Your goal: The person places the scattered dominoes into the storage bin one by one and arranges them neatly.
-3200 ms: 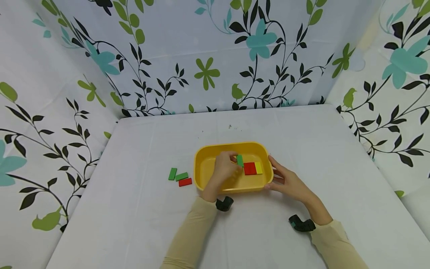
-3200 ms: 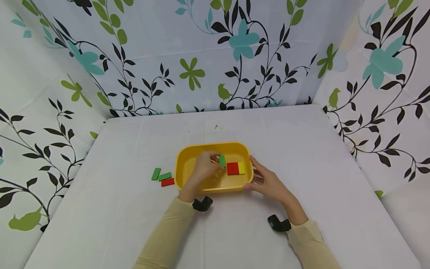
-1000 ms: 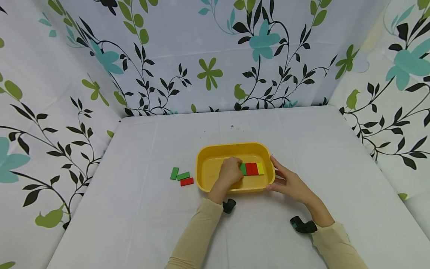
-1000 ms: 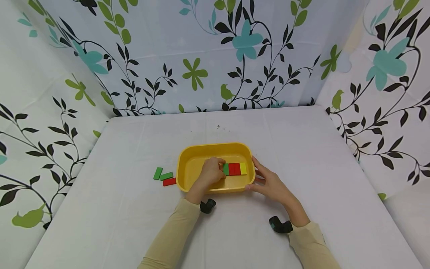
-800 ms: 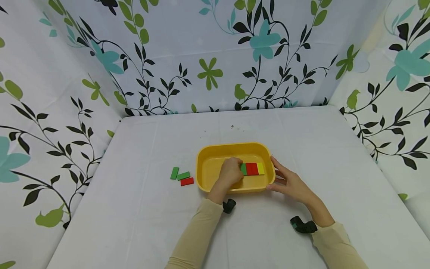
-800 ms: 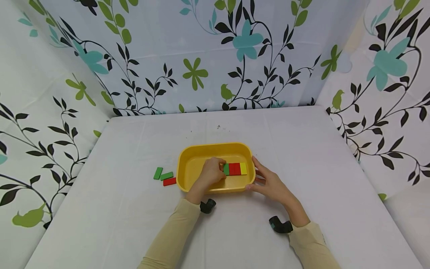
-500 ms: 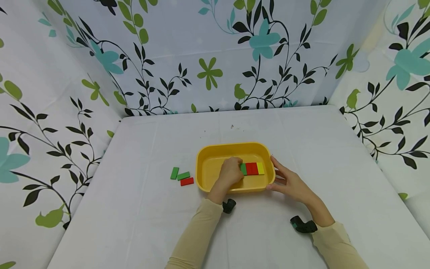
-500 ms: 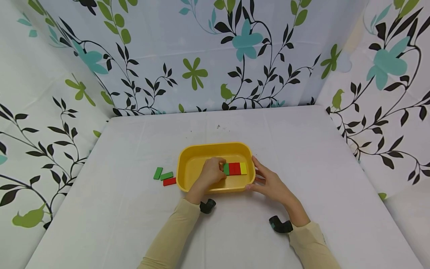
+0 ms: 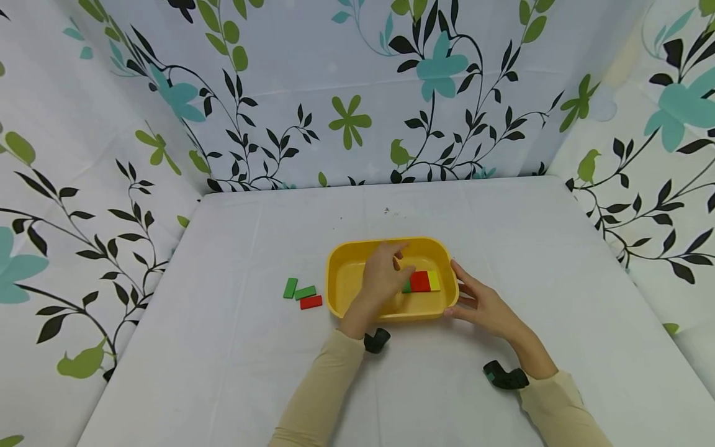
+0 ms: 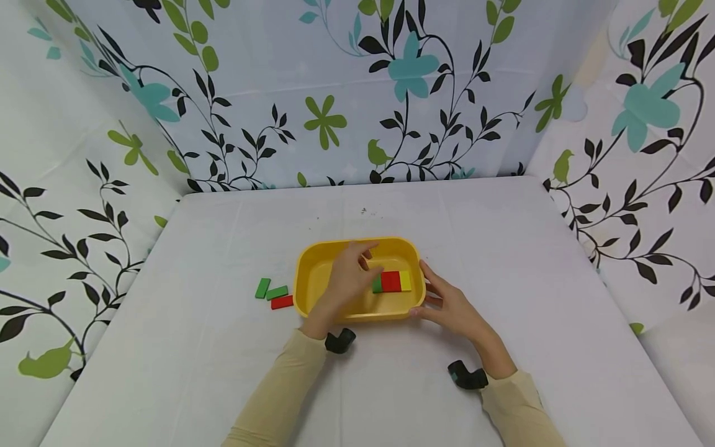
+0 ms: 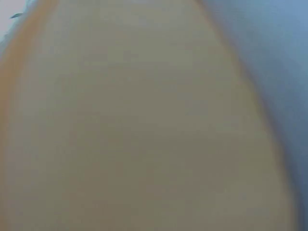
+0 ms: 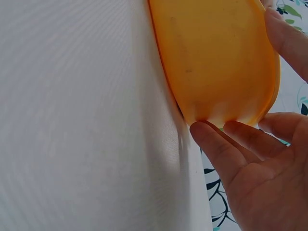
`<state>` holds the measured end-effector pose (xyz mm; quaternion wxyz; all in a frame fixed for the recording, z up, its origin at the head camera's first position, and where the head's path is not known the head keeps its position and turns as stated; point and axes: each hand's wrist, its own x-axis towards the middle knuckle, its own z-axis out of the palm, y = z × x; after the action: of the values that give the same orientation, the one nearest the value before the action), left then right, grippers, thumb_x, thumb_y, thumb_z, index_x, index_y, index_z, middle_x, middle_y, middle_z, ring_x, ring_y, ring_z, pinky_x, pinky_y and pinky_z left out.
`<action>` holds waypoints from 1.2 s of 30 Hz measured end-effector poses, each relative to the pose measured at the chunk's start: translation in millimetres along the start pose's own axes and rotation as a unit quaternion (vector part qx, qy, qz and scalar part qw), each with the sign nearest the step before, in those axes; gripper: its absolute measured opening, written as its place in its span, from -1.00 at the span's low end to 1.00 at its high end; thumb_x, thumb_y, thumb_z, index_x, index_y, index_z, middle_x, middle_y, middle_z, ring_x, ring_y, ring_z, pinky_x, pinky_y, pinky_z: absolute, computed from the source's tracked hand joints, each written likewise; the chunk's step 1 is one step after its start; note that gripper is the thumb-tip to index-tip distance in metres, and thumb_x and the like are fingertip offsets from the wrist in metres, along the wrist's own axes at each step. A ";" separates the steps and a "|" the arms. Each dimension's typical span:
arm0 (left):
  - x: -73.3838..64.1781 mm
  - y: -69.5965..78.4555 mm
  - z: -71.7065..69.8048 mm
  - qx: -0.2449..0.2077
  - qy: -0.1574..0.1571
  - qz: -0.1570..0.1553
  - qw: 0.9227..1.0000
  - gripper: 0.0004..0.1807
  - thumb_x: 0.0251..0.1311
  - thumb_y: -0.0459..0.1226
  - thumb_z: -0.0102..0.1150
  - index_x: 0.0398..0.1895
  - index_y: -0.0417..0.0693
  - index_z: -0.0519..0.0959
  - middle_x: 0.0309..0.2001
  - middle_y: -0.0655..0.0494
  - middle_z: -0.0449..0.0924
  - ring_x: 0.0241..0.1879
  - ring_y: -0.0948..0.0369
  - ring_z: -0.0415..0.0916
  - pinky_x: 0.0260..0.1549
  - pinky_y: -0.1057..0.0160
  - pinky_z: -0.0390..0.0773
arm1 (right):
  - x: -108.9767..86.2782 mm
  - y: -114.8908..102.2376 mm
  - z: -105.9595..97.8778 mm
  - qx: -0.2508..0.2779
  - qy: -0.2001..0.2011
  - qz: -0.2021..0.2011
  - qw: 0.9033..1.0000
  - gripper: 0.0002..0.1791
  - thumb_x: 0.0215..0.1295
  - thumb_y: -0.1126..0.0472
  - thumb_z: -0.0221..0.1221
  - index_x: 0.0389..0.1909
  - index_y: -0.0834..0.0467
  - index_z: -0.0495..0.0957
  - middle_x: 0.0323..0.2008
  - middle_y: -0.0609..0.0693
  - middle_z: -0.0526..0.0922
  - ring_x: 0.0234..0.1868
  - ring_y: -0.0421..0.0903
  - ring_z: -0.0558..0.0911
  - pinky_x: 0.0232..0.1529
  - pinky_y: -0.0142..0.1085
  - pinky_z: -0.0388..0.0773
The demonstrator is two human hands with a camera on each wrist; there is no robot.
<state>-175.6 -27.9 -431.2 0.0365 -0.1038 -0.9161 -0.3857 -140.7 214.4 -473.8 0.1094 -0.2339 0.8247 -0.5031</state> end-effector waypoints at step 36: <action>-80.4 -189.7 -159.1 -0.084 -0.077 -0.150 0.982 -0.07 -0.12 -0.47 0.45 0.42 -0.16 0.27 0.32 -0.22 0.21 0.13 -0.07 0.25 -0.12 0.21 0.39 | 0.2 2.8 1.2 -0.002 0.004 0.005 1.000 0.04 0.22 0.18 0.32 0.57 0.01 -0.14 0.55 0.17 -0.04 0.36 0.29 0.35 0.17 -0.07 0.44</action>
<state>-140.6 -283.8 -464.3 -0.1014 0.0022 -0.8856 -0.4532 -141.2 214.4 -476.8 0.1079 -0.2279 0.8274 -0.5018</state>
